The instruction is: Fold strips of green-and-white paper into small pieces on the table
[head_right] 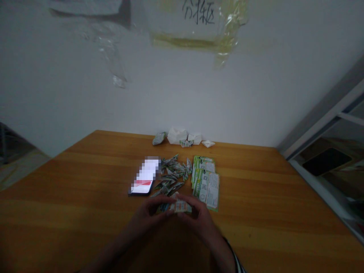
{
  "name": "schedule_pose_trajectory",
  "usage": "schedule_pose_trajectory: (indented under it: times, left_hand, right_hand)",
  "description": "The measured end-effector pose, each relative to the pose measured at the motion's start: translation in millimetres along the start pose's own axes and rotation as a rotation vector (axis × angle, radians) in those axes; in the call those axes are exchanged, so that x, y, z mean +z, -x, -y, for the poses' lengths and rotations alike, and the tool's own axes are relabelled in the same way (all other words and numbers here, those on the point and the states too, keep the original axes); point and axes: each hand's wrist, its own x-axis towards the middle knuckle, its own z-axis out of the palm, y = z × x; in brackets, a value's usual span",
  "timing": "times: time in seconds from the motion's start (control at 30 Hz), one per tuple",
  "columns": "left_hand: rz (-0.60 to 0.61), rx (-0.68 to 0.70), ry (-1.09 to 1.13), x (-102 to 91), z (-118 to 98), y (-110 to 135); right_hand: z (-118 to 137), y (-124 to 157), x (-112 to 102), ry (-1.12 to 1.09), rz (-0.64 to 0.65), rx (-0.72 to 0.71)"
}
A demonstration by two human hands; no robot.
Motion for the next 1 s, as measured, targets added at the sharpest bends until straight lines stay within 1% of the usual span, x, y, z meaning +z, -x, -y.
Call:
schedule_pose_trajectory:
  times: [0.17,0.3,0.4,0.5,0.57,0.67,0.77,0.93,1.0]
  left_hand:
    - [-0.015,-0.020,-0.047,1.6,3.9,-2.0]
    - [0.010,0.019,-0.035,2.3,8.7,-1.4]
    - [-0.012,0.006,0.049,4.1,8.2,0.1]
    - [0.007,-0.037,0.145,6.0,6.5,2.0]
    - [0.009,-0.013,0.123,6.3,6.0,3.4]
    - [-0.004,0.074,0.002,5.0,6.1,5.5]
    - [-0.006,0.086,-0.018,3.0,5.1,6.3]
    - [-0.031,0.013,0.116,0.8,-1.8,5.5]
    - [-0.039,0.004,0.134,1.2,-4.0,4.8]
  right_hand:
    - [-0.2,-0.2,3.9,0.040,-0.046,-0.013]
    - [-4.6,-0.4,4.3,-0.009,-0.113,0.012]
    - [-4.8,-0.9,5.6,0.001,-0.151,0.080]
    - [-3.5,-0.9,9.5,0.030,-0.190,0.124]
    - [-3.3,-0.2,12.3,0.031,-0.247,0.096]
    - [-4.3,1.1,13.9,0.059,-0.308,0.033]
    - [-4.9,1.7,12.5,0.077,-0.261,0.041]
    - [-1.6,1.4,6.7,0.013,-0.206,0.077]
    - [0.5,1.3,4.7,-0.004,-0.183,0.090]
